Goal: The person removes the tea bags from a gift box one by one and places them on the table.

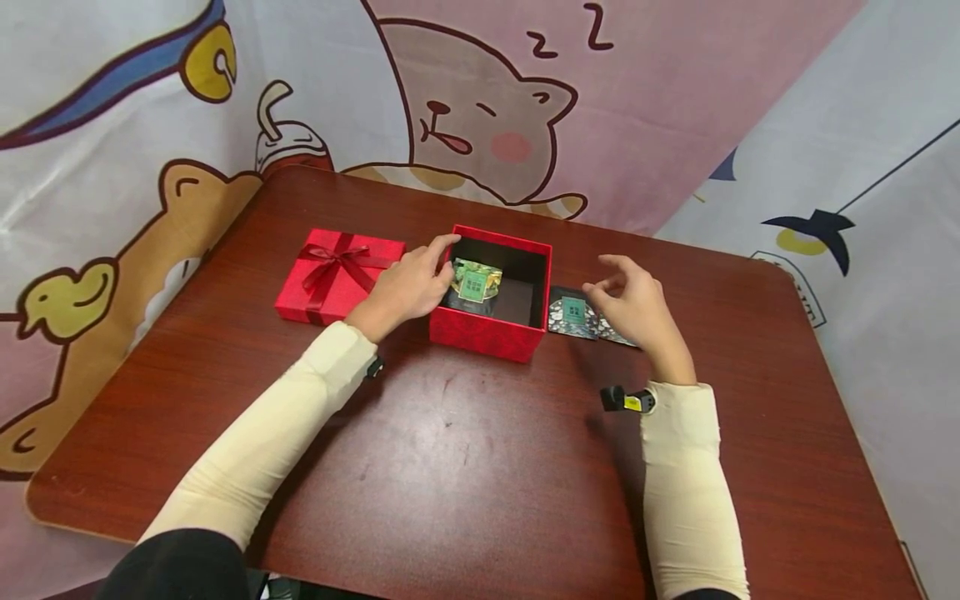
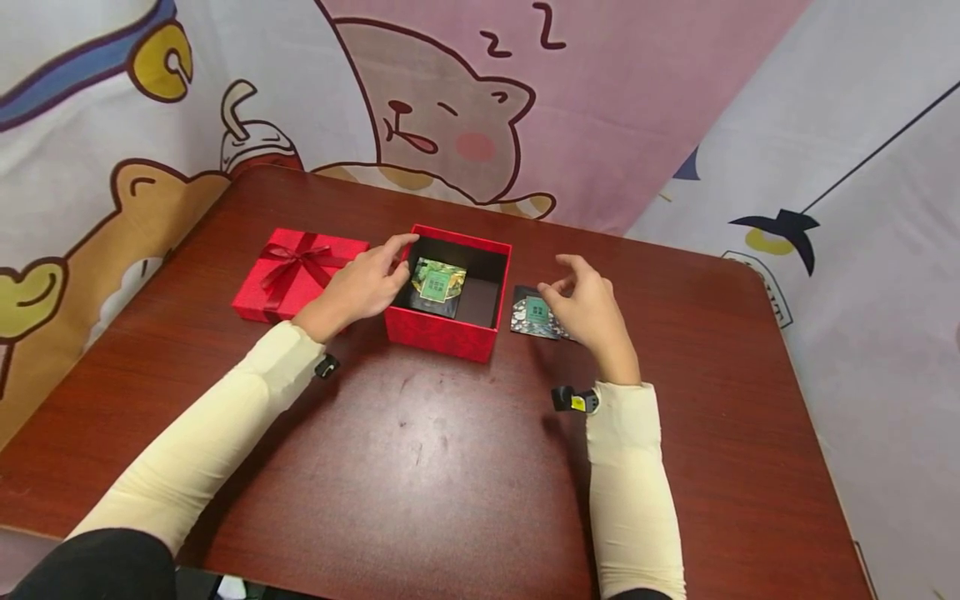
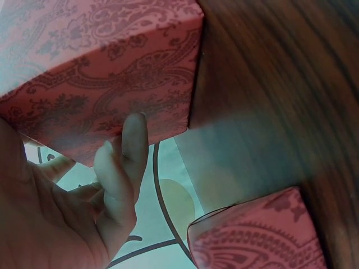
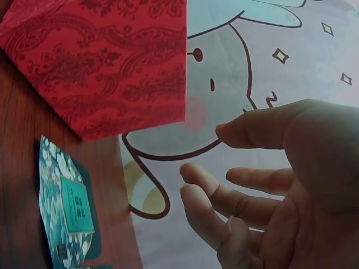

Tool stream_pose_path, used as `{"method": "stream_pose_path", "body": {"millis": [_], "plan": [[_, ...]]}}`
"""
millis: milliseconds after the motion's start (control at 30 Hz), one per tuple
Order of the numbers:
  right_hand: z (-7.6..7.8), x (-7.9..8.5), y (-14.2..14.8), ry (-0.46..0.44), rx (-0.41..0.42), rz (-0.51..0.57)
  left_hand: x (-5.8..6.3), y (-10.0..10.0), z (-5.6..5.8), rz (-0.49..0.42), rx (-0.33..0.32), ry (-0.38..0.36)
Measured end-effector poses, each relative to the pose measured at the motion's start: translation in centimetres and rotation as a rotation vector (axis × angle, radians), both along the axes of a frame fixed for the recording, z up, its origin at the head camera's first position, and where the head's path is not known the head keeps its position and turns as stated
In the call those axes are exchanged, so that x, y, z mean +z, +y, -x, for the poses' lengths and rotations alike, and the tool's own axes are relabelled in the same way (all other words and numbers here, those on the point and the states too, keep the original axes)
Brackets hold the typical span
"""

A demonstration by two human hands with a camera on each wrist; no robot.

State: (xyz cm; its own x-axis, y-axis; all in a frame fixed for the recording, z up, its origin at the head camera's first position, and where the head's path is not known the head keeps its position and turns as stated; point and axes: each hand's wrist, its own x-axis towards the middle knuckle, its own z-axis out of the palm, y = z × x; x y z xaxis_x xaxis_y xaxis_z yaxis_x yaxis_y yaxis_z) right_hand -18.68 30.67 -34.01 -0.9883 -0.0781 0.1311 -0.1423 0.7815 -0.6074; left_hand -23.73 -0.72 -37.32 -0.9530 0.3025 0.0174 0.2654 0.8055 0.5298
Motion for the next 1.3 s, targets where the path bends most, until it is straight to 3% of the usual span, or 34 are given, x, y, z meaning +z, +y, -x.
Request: {"method": "stream_pose_path", "body": {"millis": [567,1300], "plan": [[0.4,-0.2,-2.2,-0.045,0.025,0.074,0.0,0.0,0.0,0.002,-0.004,0.005],[1.1,0.8,-5.5,0.003,0.048,0.066,-0.2,0.0,0.1,0.004,0.008,-0.004]]}}
